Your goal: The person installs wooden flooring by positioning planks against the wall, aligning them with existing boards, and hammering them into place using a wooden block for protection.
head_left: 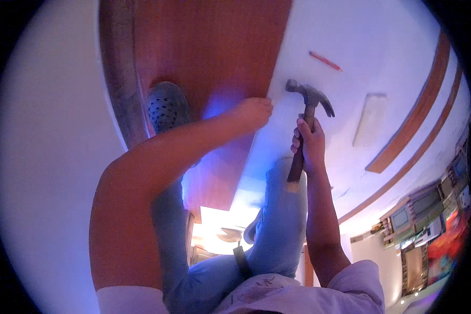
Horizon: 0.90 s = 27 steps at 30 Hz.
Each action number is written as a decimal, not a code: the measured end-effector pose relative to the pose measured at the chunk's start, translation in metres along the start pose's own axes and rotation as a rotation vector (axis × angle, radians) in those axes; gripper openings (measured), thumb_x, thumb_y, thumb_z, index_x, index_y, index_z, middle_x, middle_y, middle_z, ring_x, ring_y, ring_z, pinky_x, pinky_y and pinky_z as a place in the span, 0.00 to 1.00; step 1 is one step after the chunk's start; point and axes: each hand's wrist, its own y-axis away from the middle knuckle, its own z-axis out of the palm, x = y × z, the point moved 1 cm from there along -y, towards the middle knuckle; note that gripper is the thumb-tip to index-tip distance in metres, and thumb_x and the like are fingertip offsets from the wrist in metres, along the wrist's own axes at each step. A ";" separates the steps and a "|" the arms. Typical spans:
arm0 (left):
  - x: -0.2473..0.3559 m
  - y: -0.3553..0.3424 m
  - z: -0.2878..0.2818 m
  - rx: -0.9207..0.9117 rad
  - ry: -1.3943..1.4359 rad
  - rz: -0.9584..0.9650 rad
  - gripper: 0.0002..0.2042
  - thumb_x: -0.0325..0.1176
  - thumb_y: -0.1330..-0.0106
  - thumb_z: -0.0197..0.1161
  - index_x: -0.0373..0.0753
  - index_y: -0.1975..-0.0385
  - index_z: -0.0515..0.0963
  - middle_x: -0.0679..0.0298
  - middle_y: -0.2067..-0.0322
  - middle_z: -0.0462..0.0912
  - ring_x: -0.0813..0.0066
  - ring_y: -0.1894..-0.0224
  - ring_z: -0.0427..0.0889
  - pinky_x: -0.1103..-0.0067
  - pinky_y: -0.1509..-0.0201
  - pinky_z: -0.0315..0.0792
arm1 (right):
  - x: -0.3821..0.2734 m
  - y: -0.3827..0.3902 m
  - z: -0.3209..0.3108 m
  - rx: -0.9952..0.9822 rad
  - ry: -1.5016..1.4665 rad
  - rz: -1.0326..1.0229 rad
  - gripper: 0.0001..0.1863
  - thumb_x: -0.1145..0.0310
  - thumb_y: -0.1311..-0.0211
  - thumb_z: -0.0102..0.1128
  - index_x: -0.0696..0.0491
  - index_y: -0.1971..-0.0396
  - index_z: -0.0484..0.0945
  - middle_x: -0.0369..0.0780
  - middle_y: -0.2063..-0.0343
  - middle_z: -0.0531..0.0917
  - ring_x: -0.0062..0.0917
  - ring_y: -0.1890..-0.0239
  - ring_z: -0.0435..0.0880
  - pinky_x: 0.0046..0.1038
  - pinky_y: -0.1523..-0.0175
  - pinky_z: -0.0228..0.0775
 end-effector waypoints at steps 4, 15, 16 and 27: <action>-0.001 0.004 0.008 0.158 -0.082 0.015 0.07 0.33 0.39 0.61 0.42 0.69 0.87 0.64 0.61 0.85 0.67 0.49 0.79 0.72 0.38 0.71 | 0.043 0.044 -0.020 0.063 -0.040 0.123 0.11 0.62 0.27 0.60 0.52 0.59 0.69 0.32 0.78 0.72 0.16 0.82 0.73 0.22 0.80 0.69; -0.001 0.013 -0.008 0.097 -0.094 0.071 0.05 0.33 0.42 0.62 0.44 0.72 0.84 0.68 0.65 0.82 0.69 0.50 0.78 0.74 0.38 0.69 | 0.111 0.067 0.000 -0.014 0.051 0.243 0.11 0.64 0.28 0.60 0.52 0.58 0.69 0.33 0.79 0.72 0.18 0.83 0.72 0.25 0.82 0.67; 0.002 0.014 -0.007 0.101 -0.099 0.054 0.05 0.33 0.42 0.62 0.44 0.72 0.84 0.68 0.64 0.82 0.69 0.50 0.78 0.74 0.38 0.69 | 0.112 0.068 -0.002 -0.021 0.039 0.206 0.11 0.64 0.28 0.61 0.52 0.58 0.69 0.33 0.79 0.72 0.17 0.83 0.73 0.25 0.82 0.67; 0.003 0.013 -0.006 0.063 -0.108 0.003 0.06 0.32 0.36 0.60 0.40 0.64 0.82 0.63 0.60 0.83 0.64 0.48 0.79 0.71 0.40 0.73 | 0.081 0.059 -0.060 -0.045 0.060 0.225 0.10 0.65 0.30 0.63 0.52 0.56 0.72 0.32 0.77 0.73 0.16 0.83 0.73 0.22 0.81 0.68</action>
